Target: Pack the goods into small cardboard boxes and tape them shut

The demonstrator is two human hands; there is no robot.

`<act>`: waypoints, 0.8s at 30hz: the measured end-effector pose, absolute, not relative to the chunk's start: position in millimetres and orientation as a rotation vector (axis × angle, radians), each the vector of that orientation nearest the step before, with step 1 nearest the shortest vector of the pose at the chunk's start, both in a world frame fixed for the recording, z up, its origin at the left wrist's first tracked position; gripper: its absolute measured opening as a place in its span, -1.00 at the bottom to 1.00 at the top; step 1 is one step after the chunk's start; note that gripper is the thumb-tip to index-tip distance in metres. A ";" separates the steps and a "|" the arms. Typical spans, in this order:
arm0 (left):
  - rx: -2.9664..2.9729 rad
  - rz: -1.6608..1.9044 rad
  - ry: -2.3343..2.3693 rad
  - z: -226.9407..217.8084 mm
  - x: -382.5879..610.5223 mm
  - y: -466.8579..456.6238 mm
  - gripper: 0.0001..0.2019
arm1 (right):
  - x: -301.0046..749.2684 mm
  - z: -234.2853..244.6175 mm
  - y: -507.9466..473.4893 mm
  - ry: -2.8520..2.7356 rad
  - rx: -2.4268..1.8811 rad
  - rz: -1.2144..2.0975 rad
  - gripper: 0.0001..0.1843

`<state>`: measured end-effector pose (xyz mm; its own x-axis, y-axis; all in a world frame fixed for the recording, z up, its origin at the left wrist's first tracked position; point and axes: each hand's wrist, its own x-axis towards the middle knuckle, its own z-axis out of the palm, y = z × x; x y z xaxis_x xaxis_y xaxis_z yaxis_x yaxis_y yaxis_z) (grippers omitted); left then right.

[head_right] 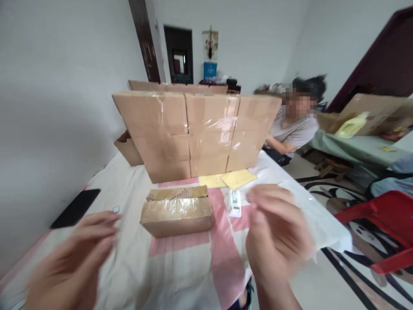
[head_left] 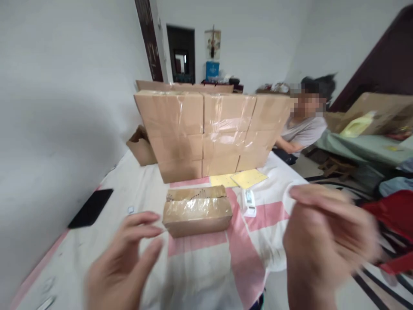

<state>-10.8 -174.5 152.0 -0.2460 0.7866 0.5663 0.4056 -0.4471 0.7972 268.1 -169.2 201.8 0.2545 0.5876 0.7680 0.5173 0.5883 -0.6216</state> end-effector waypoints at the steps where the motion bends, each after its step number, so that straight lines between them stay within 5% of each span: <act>1: 1.704 1.658 1.389 146.0 -5.1 -171.3 -0.91 | 261.2 191.7 -161.5 -1.409 -0.991 0.151 -0.86; 9: 1.654 1.188 1.345 117.4 27.6 -155.8 -0.90 | 222.9 133.2 -125.8 -1.810 -1.031 0.921 -0.72; 16: 1.501 1.151 1.301 107.1 28.9 -147.9 -0.86 | 208.9 140.8 -119.5 -1.912 -0.952 0.915 -0.87; 21: 1.257 1.145 1.323 101.8 16.7 -153.4 -0.13 | 195.4 151.8 -105.9 -1.946 -0.945 0.884 -0.85; 24: 1.428 1.314 1.528 97.4 0.2 -147.3 -0.18 | 179.5 159.1 -92.3 -1.954 -0.963 0.839 -0.84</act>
<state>0.2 -147.3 97.4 -0.1868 0.9687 0.1637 0.3068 -0.1008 0.9464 179.5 -92.3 159.1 -0.4034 0.8437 0.3543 0.3241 0.4938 -0.8069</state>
